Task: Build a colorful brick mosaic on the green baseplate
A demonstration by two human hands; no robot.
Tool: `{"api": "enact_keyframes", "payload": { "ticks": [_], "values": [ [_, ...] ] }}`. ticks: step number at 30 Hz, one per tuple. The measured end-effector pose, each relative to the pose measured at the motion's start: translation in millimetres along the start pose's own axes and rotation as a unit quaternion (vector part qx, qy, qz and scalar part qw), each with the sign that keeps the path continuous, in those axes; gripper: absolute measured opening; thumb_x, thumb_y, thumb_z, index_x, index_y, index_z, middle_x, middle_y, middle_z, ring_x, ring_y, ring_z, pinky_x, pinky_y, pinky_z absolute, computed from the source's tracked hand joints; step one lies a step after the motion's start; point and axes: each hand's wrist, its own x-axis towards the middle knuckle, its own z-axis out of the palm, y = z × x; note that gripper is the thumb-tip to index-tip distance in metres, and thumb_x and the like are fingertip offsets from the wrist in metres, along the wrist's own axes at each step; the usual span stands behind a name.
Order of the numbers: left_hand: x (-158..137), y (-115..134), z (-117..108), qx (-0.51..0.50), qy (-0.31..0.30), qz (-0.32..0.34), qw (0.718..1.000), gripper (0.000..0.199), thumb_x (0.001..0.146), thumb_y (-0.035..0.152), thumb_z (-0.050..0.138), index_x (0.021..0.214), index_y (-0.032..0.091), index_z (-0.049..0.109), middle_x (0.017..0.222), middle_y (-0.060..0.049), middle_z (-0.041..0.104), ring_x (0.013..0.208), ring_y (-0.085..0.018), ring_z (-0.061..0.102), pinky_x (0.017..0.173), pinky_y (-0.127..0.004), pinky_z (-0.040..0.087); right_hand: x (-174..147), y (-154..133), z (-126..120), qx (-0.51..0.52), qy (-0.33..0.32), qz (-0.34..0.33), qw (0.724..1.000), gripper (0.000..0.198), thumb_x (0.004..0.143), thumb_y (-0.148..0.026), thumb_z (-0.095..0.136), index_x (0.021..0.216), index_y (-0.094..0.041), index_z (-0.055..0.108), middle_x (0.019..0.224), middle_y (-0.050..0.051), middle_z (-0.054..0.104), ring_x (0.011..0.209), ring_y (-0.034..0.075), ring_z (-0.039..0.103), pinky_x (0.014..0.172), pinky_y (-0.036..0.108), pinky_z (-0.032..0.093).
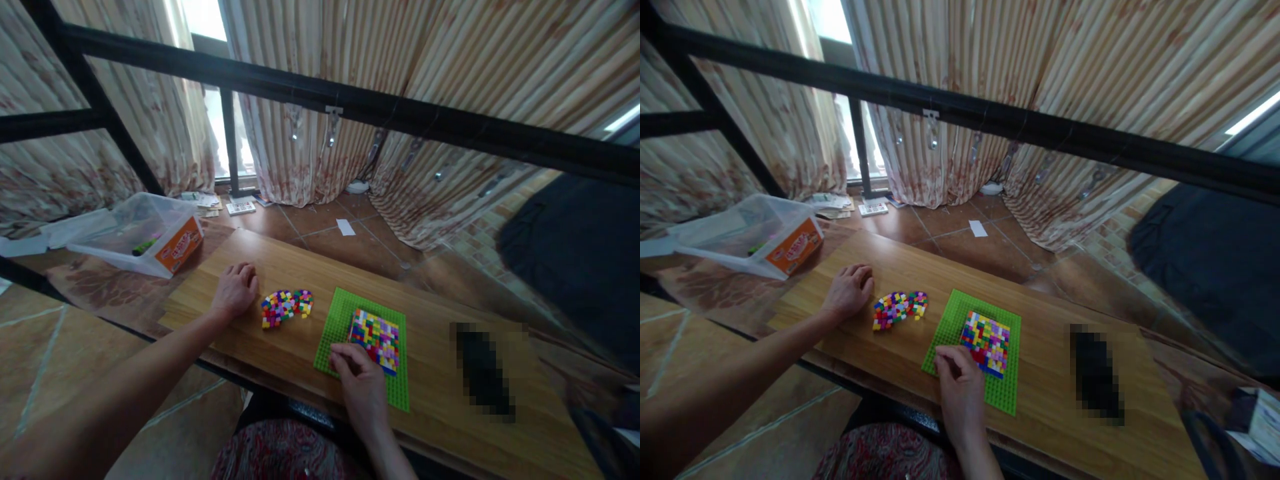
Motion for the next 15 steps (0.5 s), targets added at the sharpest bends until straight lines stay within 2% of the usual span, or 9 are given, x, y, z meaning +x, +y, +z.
{"api": "enact_keyframes", "payload": {
  "ticks": [4, 9, 15],
  "values": [
    [0.7, -1.4, 1.6, 0.007, 0.009, 0.013, 1.000, 0.030, 0.088, 0.029, 0.044, 0.106, 0.013, 0.063, 0.114, -0.015, 0.064, 0.106, -0.029, 0.057, 0.099, -0.043, 0.044, -9.6, 3.9, -34.8, -0.063, 0.044, -0.032, 0.997, 0.020, 0.086, -0.035, 0.059, 0.090, -0.023, 0.074, 0.098, 0.007, 0.070, 0.094, 0.020, 0.064, 0.085, 0.034, 0.051],
    [1.2, -1.5, 0.8, 0.004, 0.006, 0.010, 1.000, 0.030, 0.087, 0.030, 0.045, 0.106, 0.015, 0.063, 0.113, -0.014, 0.064, 0.106, -0.029, 0.057, 0.099, -0.042, 0.043, -7.7, 7.6, -73.8, -0.163, 0.098, -0.051, 0.980, 0.024, 0.089, -0.037, 0.055, 0.095, -0.023, 0.073, 0.104, 0.008, 0.070, 0.098, 0.021, 0.064, 0.090, 0.039, 0.049],
    [1.4, -0.3, 0.1, 0.004, 0.005, 0.009, 1.000, 0.030, 0.087, 0.031, 0.045, 0.106, 0.016, 0.062, 0.114, -0.013, 0.064, 0.107, -0.029, 0.057, 0.100, -0.042, 0.042, 0.6, 13.2, -87.8, -0.260, 0.107, -0.075, 0.957, 0.026, 0.091, -0.038, 0.053, 0.099, -0.021, 0.070, 0.100, 0.008, 0.071, 0.091, 0.022, 0.066, 0.084, 0.038, 0.052]
  ]
}}
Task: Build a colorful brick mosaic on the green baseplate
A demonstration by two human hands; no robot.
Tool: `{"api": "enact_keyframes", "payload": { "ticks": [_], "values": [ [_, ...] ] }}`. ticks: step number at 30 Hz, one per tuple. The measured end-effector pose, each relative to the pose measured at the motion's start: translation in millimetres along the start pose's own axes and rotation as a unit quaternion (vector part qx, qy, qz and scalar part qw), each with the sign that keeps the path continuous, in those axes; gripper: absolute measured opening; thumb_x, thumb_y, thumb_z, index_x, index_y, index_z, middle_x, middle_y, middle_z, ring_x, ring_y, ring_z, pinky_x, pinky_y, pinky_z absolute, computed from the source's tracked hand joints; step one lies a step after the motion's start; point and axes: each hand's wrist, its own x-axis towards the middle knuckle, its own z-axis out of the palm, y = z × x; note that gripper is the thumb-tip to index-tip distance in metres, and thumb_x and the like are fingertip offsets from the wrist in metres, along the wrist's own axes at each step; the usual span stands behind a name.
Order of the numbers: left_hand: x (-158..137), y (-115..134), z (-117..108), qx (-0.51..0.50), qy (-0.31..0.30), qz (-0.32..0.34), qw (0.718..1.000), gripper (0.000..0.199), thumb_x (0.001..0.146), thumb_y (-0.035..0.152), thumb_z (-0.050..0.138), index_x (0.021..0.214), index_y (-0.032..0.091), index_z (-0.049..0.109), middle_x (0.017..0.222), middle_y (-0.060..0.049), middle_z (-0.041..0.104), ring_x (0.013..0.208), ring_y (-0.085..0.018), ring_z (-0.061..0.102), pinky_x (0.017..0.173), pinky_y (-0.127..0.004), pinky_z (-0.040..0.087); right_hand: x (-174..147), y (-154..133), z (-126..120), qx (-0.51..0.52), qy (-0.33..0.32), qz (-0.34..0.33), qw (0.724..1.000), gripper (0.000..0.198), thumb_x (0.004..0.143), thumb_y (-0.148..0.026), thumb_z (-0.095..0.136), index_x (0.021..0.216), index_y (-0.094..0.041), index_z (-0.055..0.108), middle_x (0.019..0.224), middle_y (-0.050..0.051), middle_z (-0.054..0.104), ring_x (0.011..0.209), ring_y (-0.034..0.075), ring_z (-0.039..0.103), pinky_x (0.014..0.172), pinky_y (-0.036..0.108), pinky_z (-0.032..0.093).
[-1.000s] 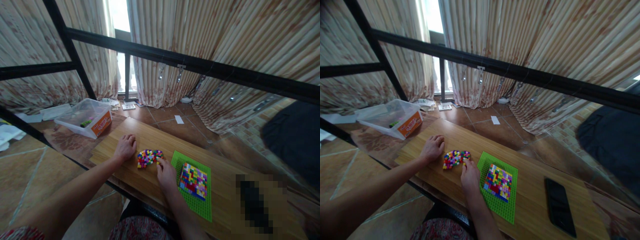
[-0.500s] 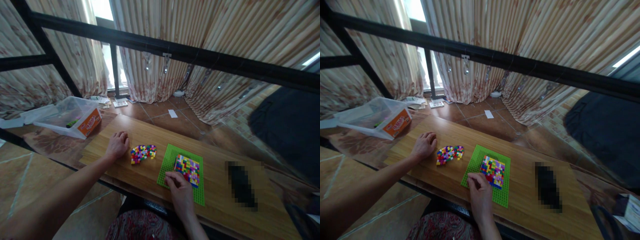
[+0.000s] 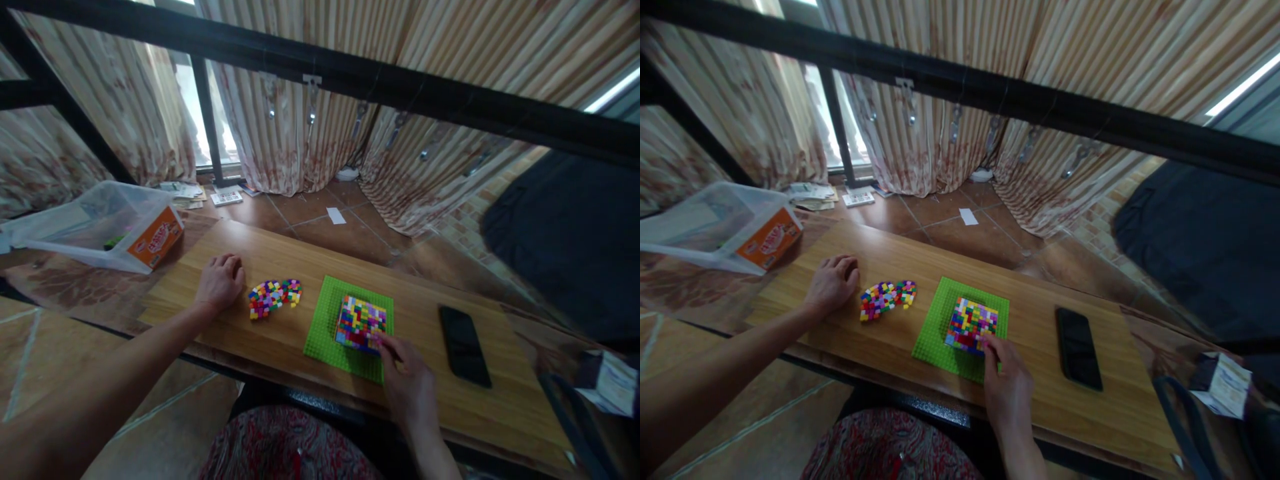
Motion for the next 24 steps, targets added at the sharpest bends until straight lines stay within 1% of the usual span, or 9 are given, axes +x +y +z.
{"api": "enact_keyframes", "payload": {
  "ticks": [9, 16, 20, 22, 24],
  "values": [
    [-0.3, 0.4, -0.4, -0.004, -0.002, -0.008, 1.000, 0.029, 0.086, 0.030, 0.045, 0.106, 0.017, 0.062, 0.115, -0.012, 0.063, 0.108, -0.028, 0.056, 0.099, -0.041, 0.043, 3.8, 2.7, 6.9, -0.089, -0.002, -0.081, 0.993, 0.028, 0.092, -0.031, 0.047, 0.105, -0.018, 0.068, 0.099, 0.009, 0.072, 0.085, 0.021, 0.067, 0.077, 0.036, 0.054],
    [0.0, 1.5, -1.5, -0.001, -0.010, -0.009, 1.000, 0.030, 0.086, 0.031, 0.045, 0.106, 0.017, 0.062, 0.115, -0.013, 0.064, 0.109, -0.028, 0.057, 0.100, -0.042, 0.042, 12.6, 0.7, 5.9, -0.147, -0.034, -0.134, 0.980, 0.031, 0.089, -0.019, 0.043, 0.109, -0.016, 0.066, 0.100, 0.011, 0.071, 0.088, 0.022, 0.068, 0.079, 0.036, 0.055],
    [0.6, 1.5, -1.6, -0.008, -0.009, -0.012, 1.000, 0.029, 0.086, 0.030, 0.045, 0.106, 0.018, 0.062, 0.116, -0.013, 0.064, 0.109, -0.029, 0.057, 0.099, -0.043, 0.042, 17.9, 1.4, 6.0, -0.159, -0.057, -0.138, 0.976, 0.035, 0.086, -0.016, 0.042, 0.112, -0.016, 0.065, 0.098, 0.011, 0.071, 0.086, 0.022, 0.067, 0.079, 0.037, 0.055],
    [0.7, 1.4, -1.7, -0.009, -0.011, -0.013, 1.000, 0.030, 0.086, 0.030, 0.045, 0.107, 0.017, 0.062, 0.116, -0.013, 0.064, 0.109, -0.029, 0.057, 0.100, -0.043, 0.042, 20.2, 1.6, 5.4, -0.152, -0.063, -0.125, 0.978, 0.037, 0.084, -0.016, 0.043, 0.114, -0.016, 0.064, 0.096, 0.011, 0.071, 0.085, 0.023, 0.067, 0.078, 0.038, 0.055],
    [0.5, 1.4, -1.9, -0.011, -0.013, -0.016, 1.000, 0.030, 0.086, 0.031, 0.045, 0.107, 0.017, 0.062, 0.117, -0.013, 0.064, 0.110, -0.029, 0.056, 0.100, -0.042, 0.041, 21.9, 1.5, 4.4, -0.132, -0.066, -0.098, 0.984, 0.038, 0.083, -0.018, 0.044, 0.116, -0.016, 0.063, 0.093, 0.010, 0.070, 0.082, 0.022, 0.066, 0.076, 0.037, 0.054]
  ]
}}
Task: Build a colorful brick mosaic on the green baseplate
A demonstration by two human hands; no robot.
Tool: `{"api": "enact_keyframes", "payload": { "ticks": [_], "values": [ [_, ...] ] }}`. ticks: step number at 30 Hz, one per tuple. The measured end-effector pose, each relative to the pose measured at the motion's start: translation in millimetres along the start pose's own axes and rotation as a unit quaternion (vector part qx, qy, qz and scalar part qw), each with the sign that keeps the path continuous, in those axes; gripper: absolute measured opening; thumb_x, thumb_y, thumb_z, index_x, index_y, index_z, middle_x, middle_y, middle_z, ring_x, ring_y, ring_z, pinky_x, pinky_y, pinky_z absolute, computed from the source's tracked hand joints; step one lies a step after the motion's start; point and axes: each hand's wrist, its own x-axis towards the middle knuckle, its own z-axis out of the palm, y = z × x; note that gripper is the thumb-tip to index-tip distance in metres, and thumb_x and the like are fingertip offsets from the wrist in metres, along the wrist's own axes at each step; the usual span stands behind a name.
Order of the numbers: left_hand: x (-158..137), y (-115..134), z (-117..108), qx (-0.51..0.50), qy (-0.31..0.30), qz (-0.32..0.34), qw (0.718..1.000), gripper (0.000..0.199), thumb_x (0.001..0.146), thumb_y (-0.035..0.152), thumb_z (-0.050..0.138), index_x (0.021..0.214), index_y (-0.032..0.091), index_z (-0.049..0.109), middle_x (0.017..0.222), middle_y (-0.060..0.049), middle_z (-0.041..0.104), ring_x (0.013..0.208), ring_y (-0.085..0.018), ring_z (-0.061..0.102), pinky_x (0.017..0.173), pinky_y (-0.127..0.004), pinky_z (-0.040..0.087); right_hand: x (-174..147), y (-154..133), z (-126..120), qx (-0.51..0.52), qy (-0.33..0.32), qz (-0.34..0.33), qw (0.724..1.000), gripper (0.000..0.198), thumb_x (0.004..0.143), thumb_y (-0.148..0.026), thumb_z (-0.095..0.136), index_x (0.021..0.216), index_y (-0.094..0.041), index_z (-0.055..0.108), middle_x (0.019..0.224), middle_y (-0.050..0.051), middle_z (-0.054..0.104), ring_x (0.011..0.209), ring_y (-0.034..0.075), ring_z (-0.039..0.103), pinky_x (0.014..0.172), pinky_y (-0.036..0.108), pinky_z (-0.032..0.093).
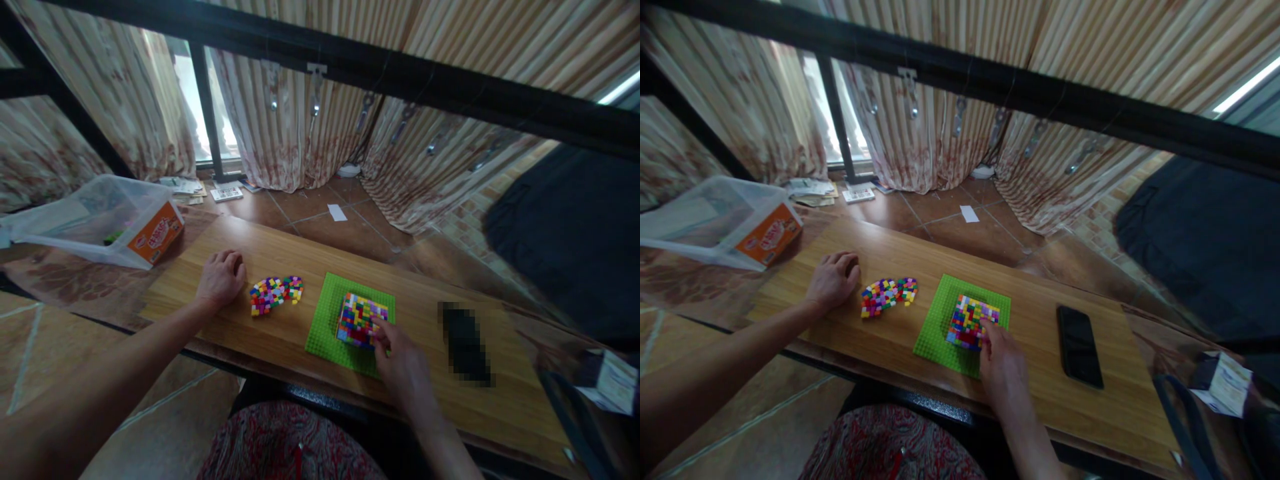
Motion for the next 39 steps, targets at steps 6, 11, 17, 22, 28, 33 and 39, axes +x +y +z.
{"api": "enact_keyframes", "payload": {
  "ticks": [6, 11, 17, 22, 28, 33, 39],
  "values": [
    [-1.0, 0.6, -0.4, -0.001, 0.003, -0.003, 1.000, 0.031, 0.086, 0.032, 0.045, 0.107, 0.017, 0.062, 0.117, -0.013, 0.063, 0.110, -0.029, 0.056, 0.100, -0.042, 0.042, -1.7, 1.0, -3.3, 0.077, -0.010, 0.079, 0.994, 0.033, 0.083, -0.027, 0.051, 0.113, -0.020, 0.063, 0.089, 0.006, 0.068, 0.073, 0.018, 0.063, 0.070, 0.033, 0.053],
    [-1.1, 1.1, -0.4, 0.010, 0.004, -0.002, 1.000, 0.030, 0.086, 0.032, 0.045, 0.107, 0.018, 0.062, 0.116, -0.012, 0.063, 0.109, -0.029, 0.056, 0.099, -0.042, 0.042, -6.8, 3.8, -4.2, 0.096, 0.020, 0.107, 0.989, 0.033, 0.084, -0.037, 0.056, 0.109, -0.019, 0.065, 0.090, 0.006, 0.067, 0.071, 0.017, 0.062, 0.068, 0.033, 0.052],
    [-1.1, 1.2, -0.8, 0.004, 0.005, 0.000, 1.000, 0.030, 0.086, 0.032, 0.046, 0.108, 0.019, 0.061, 0.116, -0.011, 0.064, 0.108, -0.029, 0.056, 0.099, -0.043, 0.042, -9.8, 8.0, -4.5, 0.108, 0.032, 0.125, 0.986, 0.036, 0.082, -0.047, 0.058, 0.101, -0.018, 0.067, 0.088, 0.007, 0.068, 0.069, 0.018, 0.062, 0.065, 0.032, 0.051],
    [-0.6, 1.5, -0.7, 0.005, 0.003, -0.001, 1.000, 0.030, 0.086, 0.032, 0.045, 0.106, 0.017, 0.062, 0.116, -0.013, 0.064, 0.109, -0.029, 0.056, 0.100, -0.042, 0.042, -10.2, 4.3, -8.8, 0.137, 0.036, 0.169, 0.975, 0.040, 0.080, -0.050, 0.061, 0.100, -0.016, 0.068, 0.088, 0.009, 0.069, 0.068, 0.018, 0.061, 0.063, 0.031, 0.049],
    [0.0, 1.6, -0.9, 0.003, 0.002, 0.001, 1.000, 0.029, 0.086, 0.031, 0.045, 0.106, 0.018, 0.062, 0.114, -0.012, 0.064, 0.108, -0.028, 0.056, 0.100, -0.042, 0.041, -5.6, 1.0, -5.4, 0.153, 0.057, 0.217, 0.962, 0.044, 0.082, -0.053, 0.058, 0.100, -0.014, 0.068, 0.087, 0.010, 0.070, 0.072, 0.020, 0.063, 0.066, 0.032, 0.048],
    [-0.9, 2.4, -1.5, -0.006, 0.001, -0.007, 1.000, 0.028, 0.086, 0.031, 0.046, 0.106, 0.019, 0.062, 0.114, -0.012, 0.064, 0.109, -0.030, 0.056, 0.099, -0.044, 0.042, -6.4, 4.3, 4.8, 0.171, 0.056, 0.228, 0.957, 0.051, 0.079, -0.056, 0.060, 0.104, -0.013, 0.068, 0.084, 0.010, 0.070, 0.064, 0.018, 0.061, 0.060, 0.031, 0.047],
    [-0.6, 2.6, -1.3, 0.002, 0.000, -0.007, 1.000, 0.030, 0.086, 0.032, 0.045, 0.107, 0.017, 0.062, 0.116, -0.013, 0.063, 0.109, -0.030, 0.055, 0.099, -0.043, 0.042, -8.6, 6.5, 9.7, 0.208, 0.063, 0.246, 0.944, 0.051, 0.078, -0.055, 0.064, 0.106, -0.013, 0.068, 0.088, 0.010, 0.071, 0.067, 0.018, 0.063, 0.063, 0.031, 0.049]
  ]
}}
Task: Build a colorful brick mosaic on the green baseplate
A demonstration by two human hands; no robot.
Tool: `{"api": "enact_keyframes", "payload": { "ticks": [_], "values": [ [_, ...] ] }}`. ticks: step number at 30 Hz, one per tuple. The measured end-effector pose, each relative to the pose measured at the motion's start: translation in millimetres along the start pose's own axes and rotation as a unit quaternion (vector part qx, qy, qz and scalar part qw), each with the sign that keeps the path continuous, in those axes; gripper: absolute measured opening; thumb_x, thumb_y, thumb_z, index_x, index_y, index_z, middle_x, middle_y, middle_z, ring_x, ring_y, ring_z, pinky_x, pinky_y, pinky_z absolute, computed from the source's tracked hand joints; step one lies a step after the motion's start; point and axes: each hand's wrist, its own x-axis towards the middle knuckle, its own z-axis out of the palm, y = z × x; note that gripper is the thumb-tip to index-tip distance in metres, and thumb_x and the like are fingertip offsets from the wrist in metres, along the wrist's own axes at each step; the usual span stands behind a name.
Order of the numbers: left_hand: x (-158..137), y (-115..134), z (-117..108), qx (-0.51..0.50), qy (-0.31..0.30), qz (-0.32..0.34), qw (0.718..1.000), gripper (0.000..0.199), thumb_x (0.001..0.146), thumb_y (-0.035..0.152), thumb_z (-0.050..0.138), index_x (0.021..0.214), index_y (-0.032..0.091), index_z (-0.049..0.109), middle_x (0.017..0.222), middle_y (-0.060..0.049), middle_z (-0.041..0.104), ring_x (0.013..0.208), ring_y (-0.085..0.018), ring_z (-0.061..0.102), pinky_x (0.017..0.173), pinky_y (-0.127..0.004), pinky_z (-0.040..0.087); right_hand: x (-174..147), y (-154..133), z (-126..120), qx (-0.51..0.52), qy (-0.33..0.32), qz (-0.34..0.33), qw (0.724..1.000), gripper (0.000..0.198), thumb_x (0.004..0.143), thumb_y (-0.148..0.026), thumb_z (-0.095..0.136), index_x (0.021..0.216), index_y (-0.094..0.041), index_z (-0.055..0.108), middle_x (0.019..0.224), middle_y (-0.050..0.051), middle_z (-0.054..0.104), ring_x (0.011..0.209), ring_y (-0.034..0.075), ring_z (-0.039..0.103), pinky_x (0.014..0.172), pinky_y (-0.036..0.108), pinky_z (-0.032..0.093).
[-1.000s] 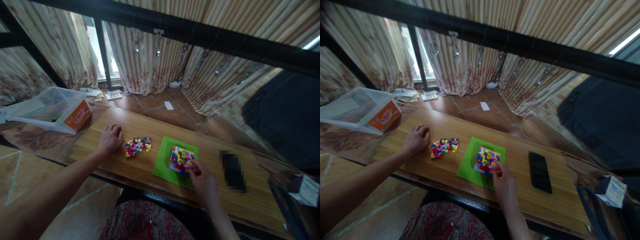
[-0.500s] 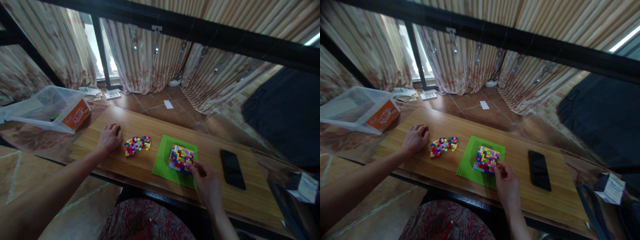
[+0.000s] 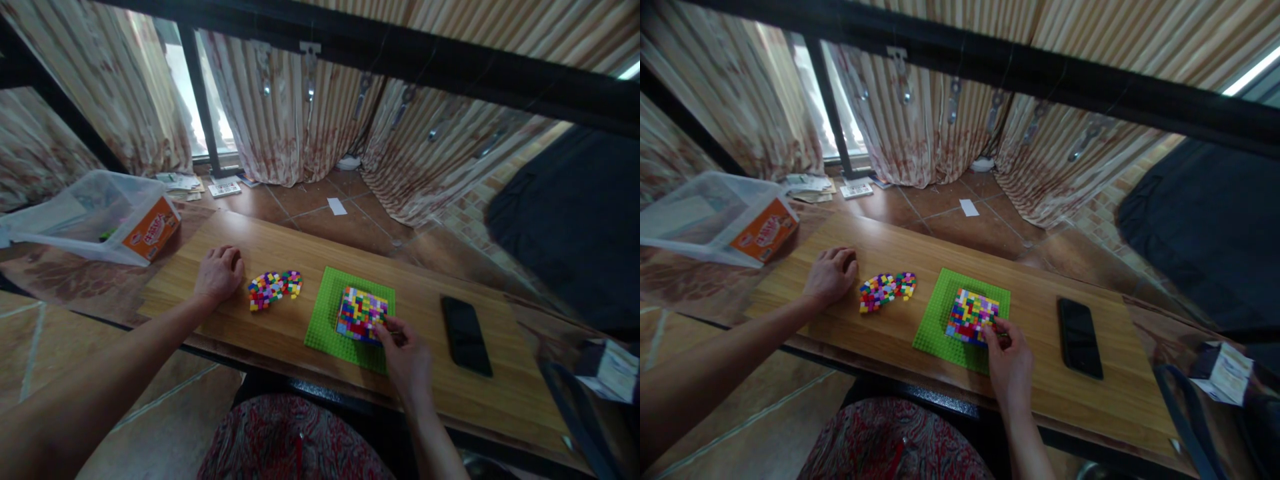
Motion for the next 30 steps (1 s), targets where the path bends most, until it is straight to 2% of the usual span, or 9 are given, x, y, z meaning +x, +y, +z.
{"api": "enact_keyframes", "payload": {
  "ticks": [10, 16, 19, 22, 25, 30],
  "values": [
    [-0.1, -3.6, 4.5, 0.011, 0.009, 0.011, 1.000, 0.030, 0.087, 0.032, 0.045, 0.107, 0.018, 0.062, 0.115, -0.012, 0.064, 0.108, -0.029, 0.056, 0.100, -0.042, 0.042, -3.1, 5.0, 6.9, 0.044, 0.004, -0.016, 0.999, 0.050, 0.081, -0.054, 0.059, 0.109, -0.012, 0.064, 0.089, 0.011, 0.071, 0.073, 0.020, 0.065, 0.068, 0.034, 0.052],
    [-0.2, -3.3, 4.6, -0.004, 0.013, 0.011, 1.000, 0.028, 0.086, 0.029, 0.046, 0.106, 0.017, 0.063, 0.113, -0.013, 0.064, 0.108, -0.028, 0.057, 0.099, -0.043, 0.043, -3.8, 5.2, 2.1, -0.018, 0.014, -0.038, 0.999, 0.051, 0.082, -0.057, 0.057, 0.107, -0.013, 0.067, 0.089, 0.011, 0.070, 0.067, 0.018, 0.062, 0.062, 0.031, 0.048],
    [-0.8, -1.8, 2.9, -0.012, 0.008, 0.007, 1.000, 0.027, 0.086, 0.028, 0.046, 0.105, 0.018, 0.063, 0.114, -0.012, 0.064, 0.109, -0.028, 0.057, 0.099, -0.044, 0.043, -9.0, -2.3, -0.2, -0.068, 0.058, -0.081, 0.993, 0.047, 0.086, -0.055, 0.054, 0.105, -0.013, 0.067, 0.088, 0.011, 0.069, 0.068, 0.019, 0.060, 0.063, 0.032, 0.047],
    [-1.4, -0.3, 1.2, -0.016, 0.001, 0.002, 1.000, 0.027, 0.086, 0.028, 0.047, 0.105, 0.018, 0.063, 0.115, -0.013, 0.064, 0.108, -0.029, 0.056, 0.100, -0.044, 0.043, -18.7, -21.0, 6.3, -0.089, 0.082, -0.161, 0.979, 0.038, 0.090, -0.048, 0.052, 0.103, -0.016, 0.067, 0.093, 0.012, 0.068, 0.076, 0.021, 0.060, 0.072, 0.034, 0.048],
    [-1.9, 0.5, 0.5, -0.017, -0.004, -0.004, 1.000, 0.027, 0.086, 0.027, 0.048, 0.105, 0.016, 0.063, 0.116, -0.013, 0.064, 0.108, -0.029, 0.056, 0.100, -0.043, 0.043, -32.7, -44.6, 29.4, -0.058, 0.014, -0.245, 0.968, 0.028, 0.094, -0.039, 0.048, 0.098, -0.020, 0.068, 0.100, 0.010, 0.068, 0.092, 0.021, 0.062, 0.084, 0.036, 0.048],
    [-3.0, 0.5, 0.8, -0.024, -0.004, -0.001, 1.000, 0.026, 0.087, 0.026, 0.048, 0.106, 0.016, 0.063, 0.114, -0.013, 0.064, 0.108, -0.028, 0.056, 0.101, -0.042, 0.042, -51.7, -71.8, 89.8, -0.018, -0.119, -0.308, 0.944, 0.023, 0.095, -0.026, 0.047, 0.099, -0.022, 0.069, 0.097, 0.007, 0.066, 0.092, 0.019, 0.061, 0.082, 0.032, 0.049]
  ]
}}
